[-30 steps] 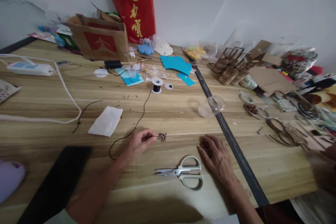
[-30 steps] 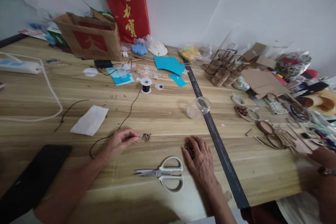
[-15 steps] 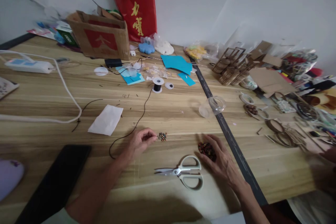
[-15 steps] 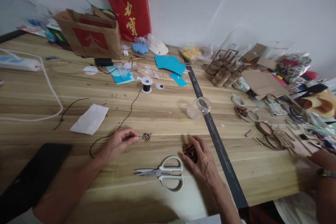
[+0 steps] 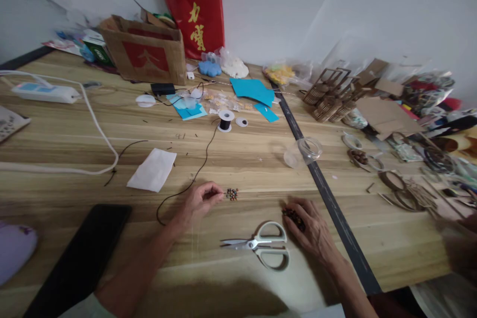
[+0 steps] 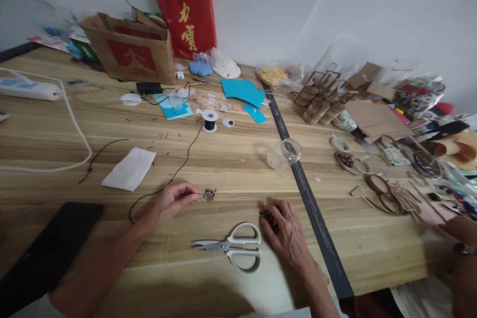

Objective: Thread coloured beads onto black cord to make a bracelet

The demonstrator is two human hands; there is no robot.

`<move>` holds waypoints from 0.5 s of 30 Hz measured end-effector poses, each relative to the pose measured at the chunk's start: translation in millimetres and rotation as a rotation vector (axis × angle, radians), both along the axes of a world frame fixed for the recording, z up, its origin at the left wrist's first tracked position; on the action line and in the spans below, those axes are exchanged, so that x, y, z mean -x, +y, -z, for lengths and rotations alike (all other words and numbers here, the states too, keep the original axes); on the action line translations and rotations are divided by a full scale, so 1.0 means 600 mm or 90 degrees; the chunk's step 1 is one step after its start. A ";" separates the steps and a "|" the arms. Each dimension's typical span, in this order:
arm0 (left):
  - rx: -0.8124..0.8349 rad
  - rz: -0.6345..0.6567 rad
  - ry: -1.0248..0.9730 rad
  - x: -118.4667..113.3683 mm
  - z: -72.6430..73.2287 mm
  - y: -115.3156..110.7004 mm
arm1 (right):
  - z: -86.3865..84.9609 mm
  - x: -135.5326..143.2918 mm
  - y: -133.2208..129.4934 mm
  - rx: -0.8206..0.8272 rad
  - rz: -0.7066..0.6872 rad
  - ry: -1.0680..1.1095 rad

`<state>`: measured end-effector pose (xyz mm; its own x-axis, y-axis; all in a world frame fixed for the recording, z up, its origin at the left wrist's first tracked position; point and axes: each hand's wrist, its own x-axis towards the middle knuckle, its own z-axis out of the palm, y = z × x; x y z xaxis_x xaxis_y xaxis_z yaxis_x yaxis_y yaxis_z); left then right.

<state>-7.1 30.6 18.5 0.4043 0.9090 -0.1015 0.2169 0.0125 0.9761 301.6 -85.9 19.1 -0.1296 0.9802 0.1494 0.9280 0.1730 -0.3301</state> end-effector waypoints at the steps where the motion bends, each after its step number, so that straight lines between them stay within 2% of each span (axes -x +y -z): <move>1: 0.001 0.001 0.000 0.000 0.000 0.000 | -0.002 0.000 0.000 0.002 -0.001 0.005; 7: -0.005 0.004 -0.028 0.000 0.009 0.002 | -0.022 -0.015 0.022 -0.045 0.024 0.026; 12: 0.008 0.003 -0.034 -0.001 0.014 0.003 | -0.059 -0.048 0.090 -0.203 0.098 -0.017; 15: 0.002 0.005 -0.033 0.000 0.012 0.002 | -0.077 -0.066 0.136 -0.218 0.138 -0.057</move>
<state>-7.1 31.8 11.3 0.4163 0.9055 -0.0825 0.1660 0.0135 0.9860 341.2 -4.0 65.4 0.0465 0.8821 0.4687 0.9773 0.0568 -0.2039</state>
